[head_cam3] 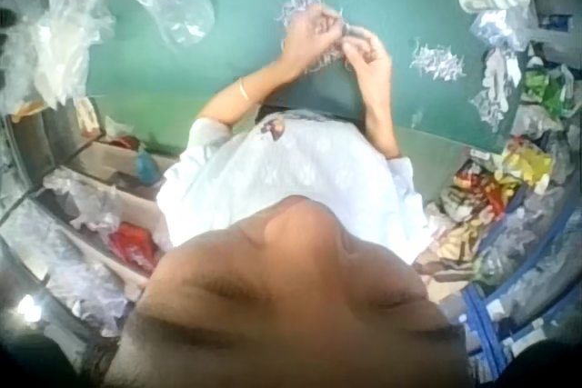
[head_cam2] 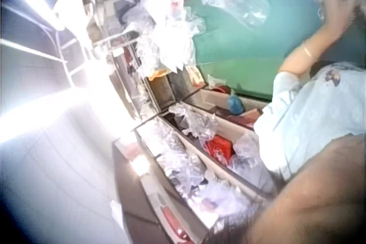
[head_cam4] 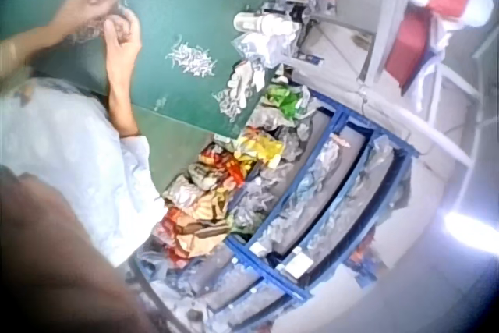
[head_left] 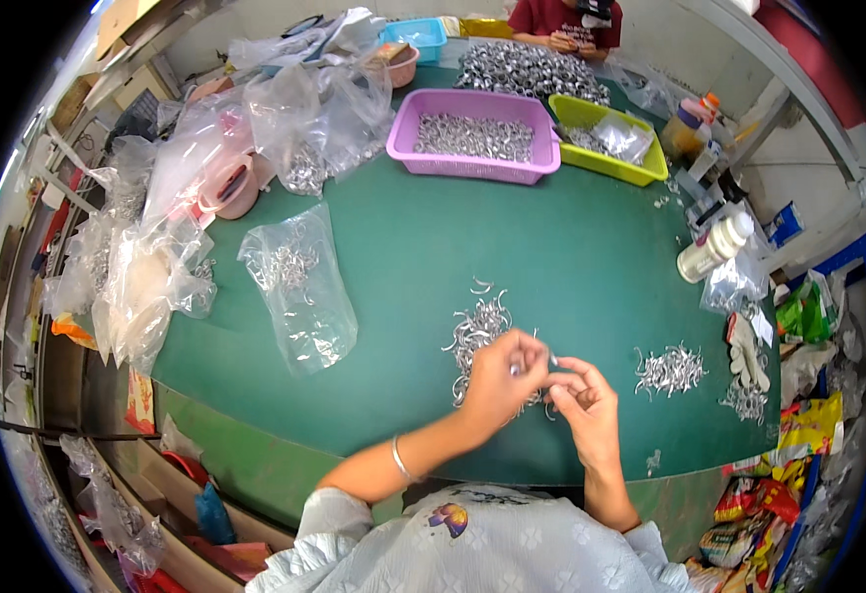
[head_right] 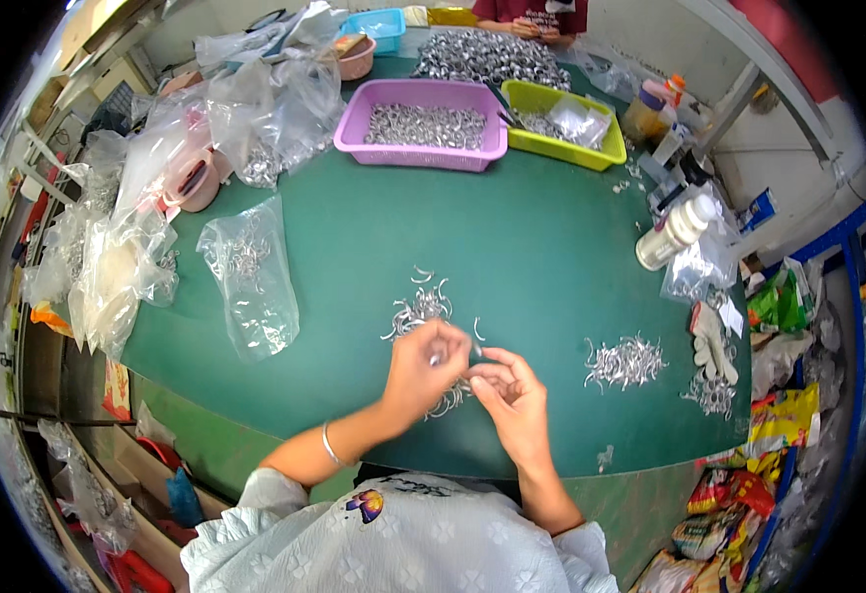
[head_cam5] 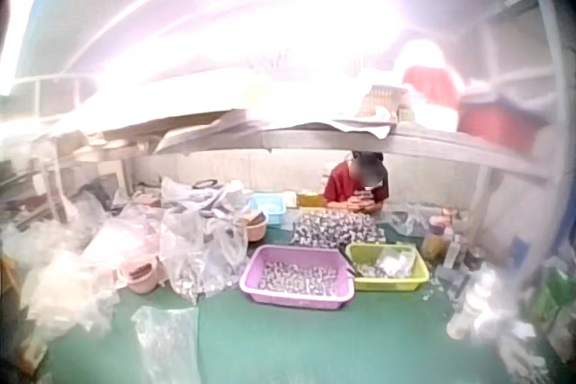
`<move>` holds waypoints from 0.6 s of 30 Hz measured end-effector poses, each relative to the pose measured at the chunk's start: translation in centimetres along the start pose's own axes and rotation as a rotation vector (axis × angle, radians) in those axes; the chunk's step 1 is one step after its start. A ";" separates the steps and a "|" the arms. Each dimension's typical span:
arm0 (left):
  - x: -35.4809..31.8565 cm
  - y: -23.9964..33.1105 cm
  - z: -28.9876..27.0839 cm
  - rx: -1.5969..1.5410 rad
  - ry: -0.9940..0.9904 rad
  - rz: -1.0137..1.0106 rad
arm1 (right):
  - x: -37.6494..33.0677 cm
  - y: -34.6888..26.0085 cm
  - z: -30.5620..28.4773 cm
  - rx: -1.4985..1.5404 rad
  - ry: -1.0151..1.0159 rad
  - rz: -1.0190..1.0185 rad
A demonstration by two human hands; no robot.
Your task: The person joins small metal clips together by hand, picking them from a pile on the workbench and placing joined pieces aside.
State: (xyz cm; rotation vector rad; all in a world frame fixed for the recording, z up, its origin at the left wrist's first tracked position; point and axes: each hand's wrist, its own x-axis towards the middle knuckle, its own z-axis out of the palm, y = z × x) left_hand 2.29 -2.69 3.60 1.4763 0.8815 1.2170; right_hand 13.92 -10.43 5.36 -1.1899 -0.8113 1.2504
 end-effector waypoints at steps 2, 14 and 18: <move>5.4 -1.6 0.1 -0.124 0.008 -0.117 | 0.2 -0.1 -0.5 -0.066 -0.041 0.015; 11.8 -3.3 -0.5 -0.321 -0.270 -0.478 | -0.4 3.2 -6.2 -0.995 0.215 -0.071; 5.2 -1.2 -2.2 -0.113 -0.345 -0.561 | -1.5 4.2 -5.5 -1.120 0.010 -0.211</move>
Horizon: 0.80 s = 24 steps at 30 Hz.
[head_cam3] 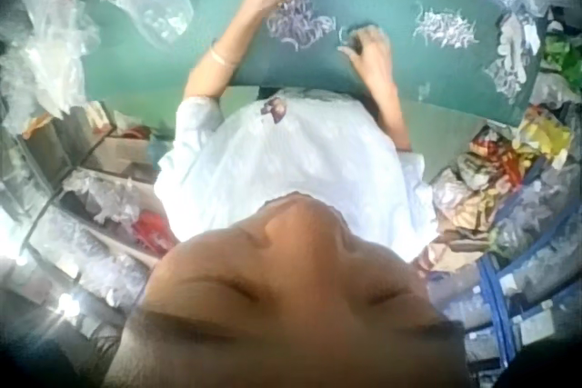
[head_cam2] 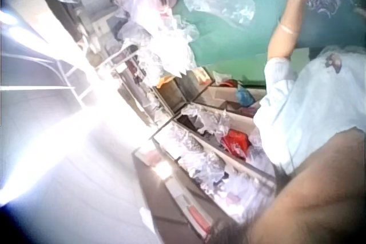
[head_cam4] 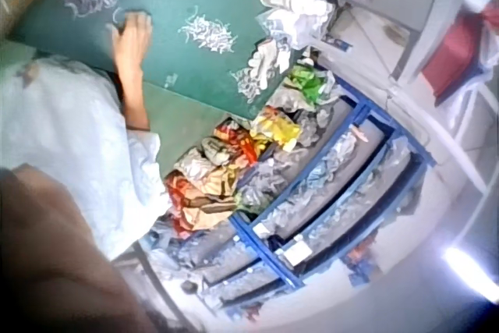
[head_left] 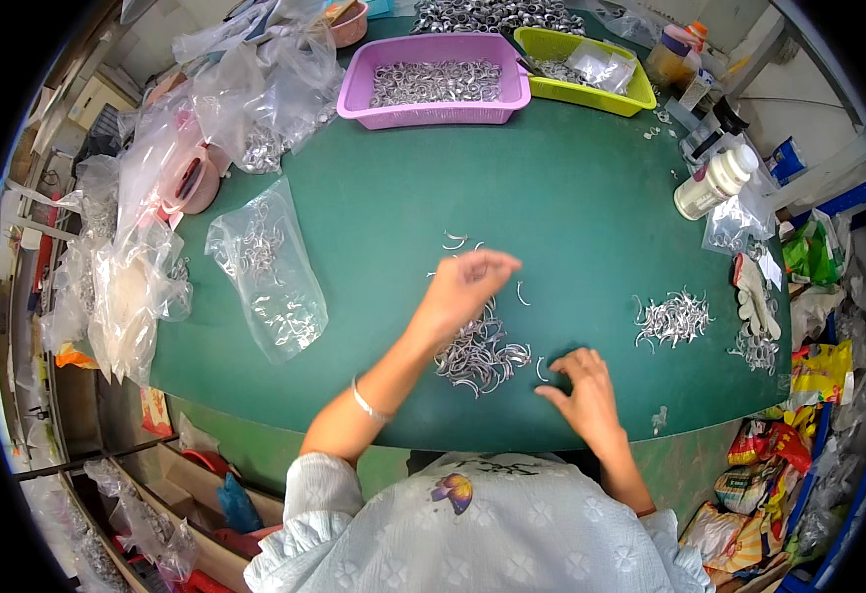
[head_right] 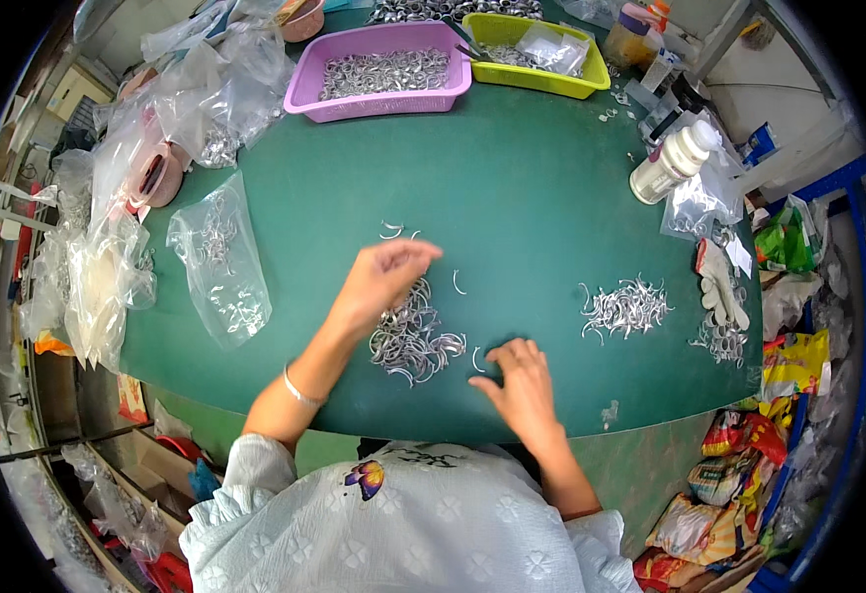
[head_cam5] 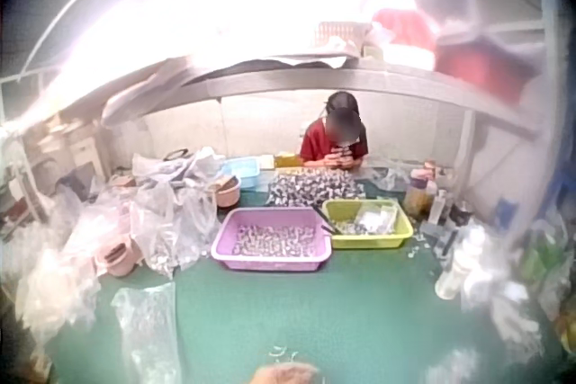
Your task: The person joins small metal clips together by hand, picking them from a pile on the workbench and placing joined pieces aside.
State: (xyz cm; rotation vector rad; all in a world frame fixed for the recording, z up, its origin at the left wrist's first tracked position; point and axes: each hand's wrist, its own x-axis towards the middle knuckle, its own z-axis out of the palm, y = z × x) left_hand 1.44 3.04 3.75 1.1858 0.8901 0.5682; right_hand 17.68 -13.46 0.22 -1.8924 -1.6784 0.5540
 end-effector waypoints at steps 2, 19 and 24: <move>-2.2 -1.3 0.5 -0.037 -0.008 0.011 | -0.3 -0.5 1.0 -0.064 0.010 -0.063; -9.0 -1.3 3.5 -0.285 0.007 0.064 | 0.5 -6.8 -4.1 0.017 0.263 -0.576; -9.6 -1.3 3.5 -0.271 -0.034 0.148 | 0.5 -7.7 -5.0 0.038 0.280 -0.585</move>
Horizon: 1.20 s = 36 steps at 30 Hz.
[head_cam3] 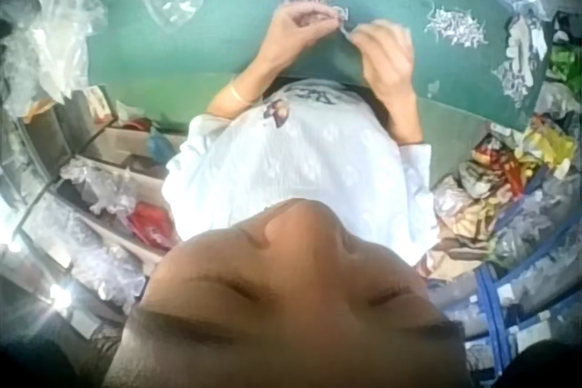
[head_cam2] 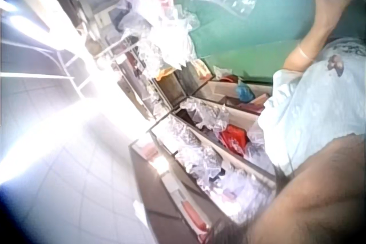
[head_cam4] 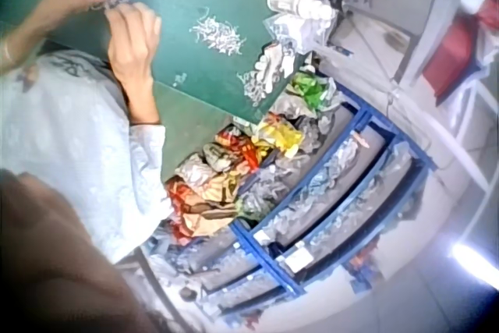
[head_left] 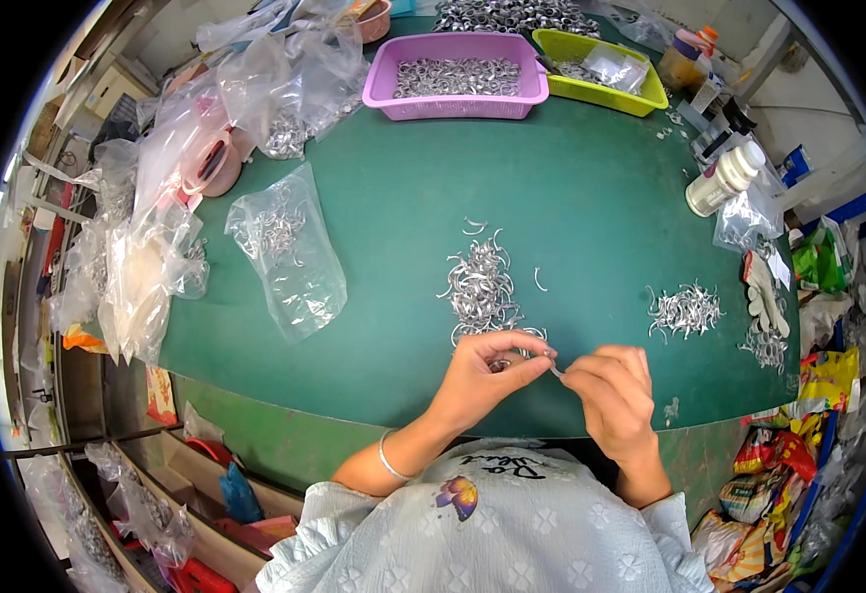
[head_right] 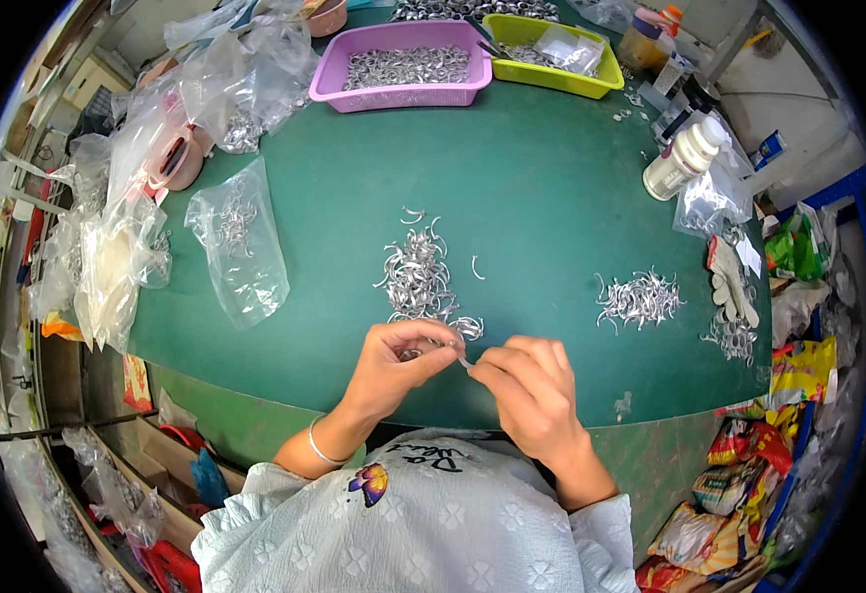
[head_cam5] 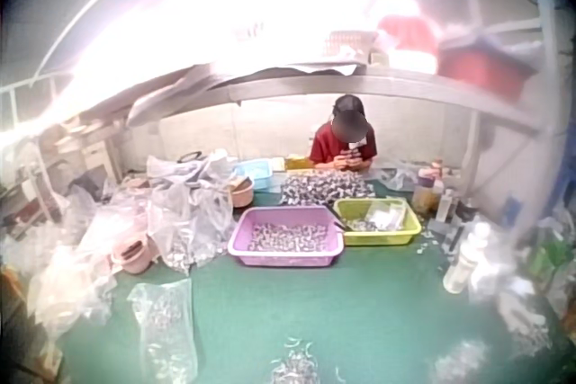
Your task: The person joins small metal clips together by hand, picking them from a pile on the workbench and placing joined pieces aside.
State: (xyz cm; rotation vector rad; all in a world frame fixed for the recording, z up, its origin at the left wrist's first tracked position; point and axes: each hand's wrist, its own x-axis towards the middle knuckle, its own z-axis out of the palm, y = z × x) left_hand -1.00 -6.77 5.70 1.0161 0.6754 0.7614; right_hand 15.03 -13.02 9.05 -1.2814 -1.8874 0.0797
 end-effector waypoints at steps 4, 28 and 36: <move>-0.8 0.8 0.2 -0.042 0.023 -0.054 | 0.5 -0.7 -0.1 0.199 0.098 0.175; -2.9 2.7 1.7 0.273 0.058 0.374 | 0.3 -1.6 -0.3 0.531 0.137 0.368; -2.1 1.9 1.1 -0.146 -0.040 -0.056 | 0.6 -2.3 -0.7 0.427 0.147 0.264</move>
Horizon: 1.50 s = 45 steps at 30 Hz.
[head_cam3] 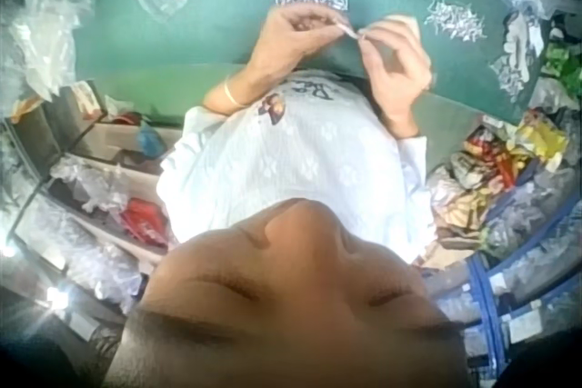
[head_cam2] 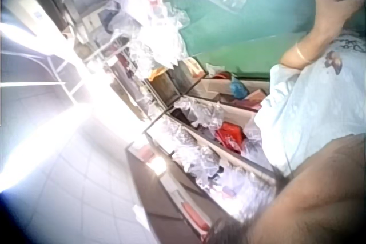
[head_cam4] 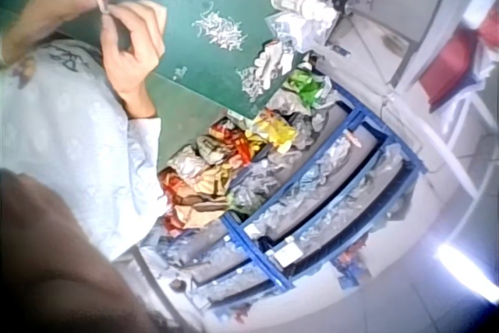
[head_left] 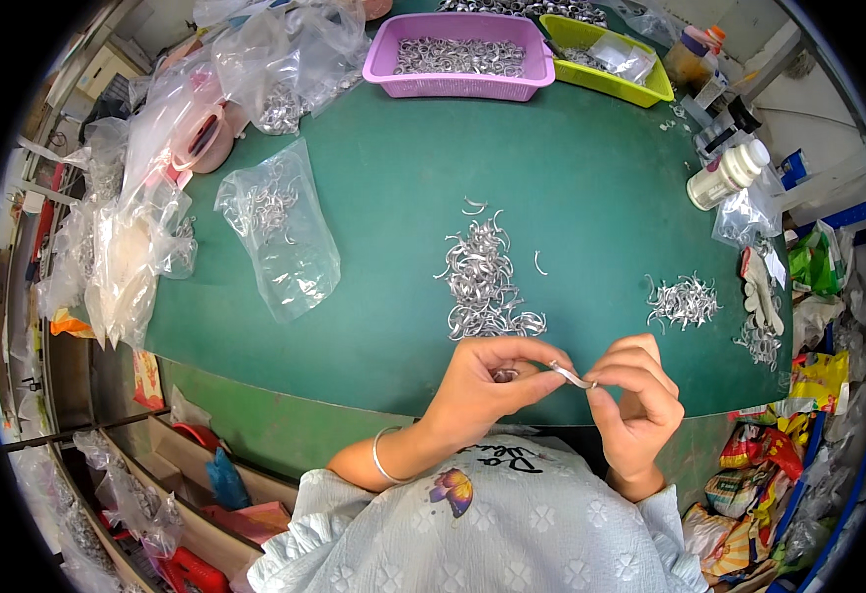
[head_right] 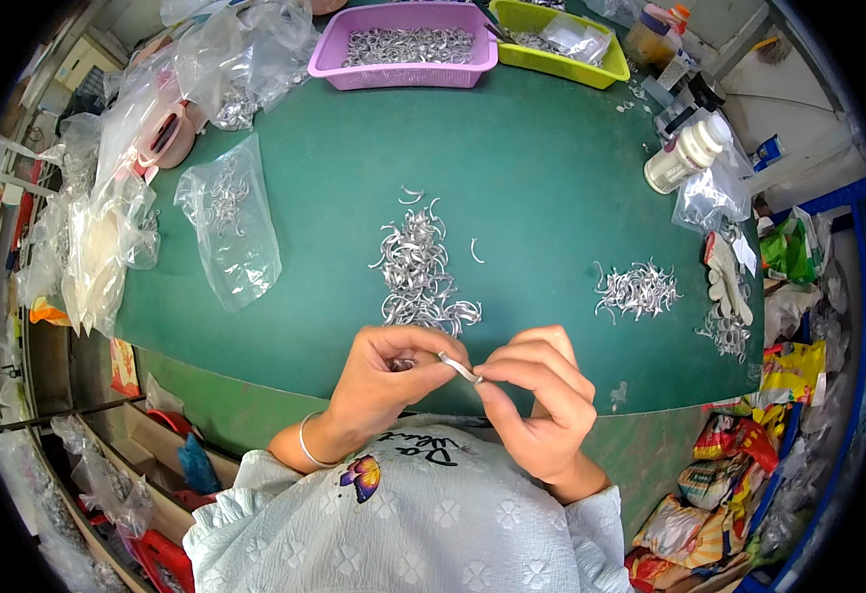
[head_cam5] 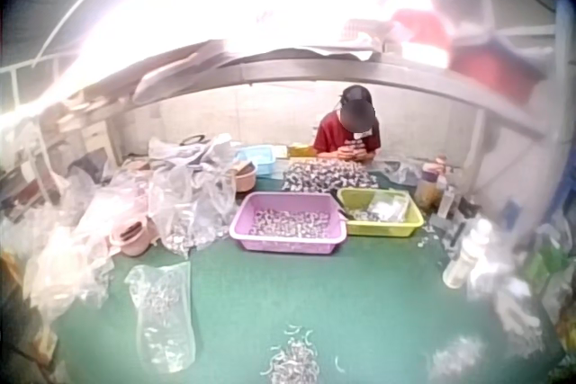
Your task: The person joins small metal clips together by hand, picking them from a pile on the workbench and placing joined pieces aside.
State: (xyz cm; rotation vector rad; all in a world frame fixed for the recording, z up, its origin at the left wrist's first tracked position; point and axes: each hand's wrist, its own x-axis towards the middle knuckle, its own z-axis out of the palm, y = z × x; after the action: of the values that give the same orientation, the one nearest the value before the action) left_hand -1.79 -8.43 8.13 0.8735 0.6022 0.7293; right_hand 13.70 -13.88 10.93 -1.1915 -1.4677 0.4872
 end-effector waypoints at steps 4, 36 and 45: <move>0.0 0.1 -0.1 -0.105 -0.018 -0.106 | 0.1 0.1 0.1 -0.013 -0.018 -0.013; 0.8 -1.6 -2.2 -0.024 0.196 -0.011 | 1.3 2.1 1.3 -0.288 -0.142 -0.112; 0.1 -1.0 -1.9 -0.085 0.151 0.005 | 1.2 1.2 1.4 -0.125 -0.093 -0.019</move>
State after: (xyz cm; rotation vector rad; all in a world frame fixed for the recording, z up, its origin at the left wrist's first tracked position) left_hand -2.80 -7.92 6.27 0.7464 0.6985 0.8247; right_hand 13.09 -11.94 10.09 -1.2665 -1.6072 0.4480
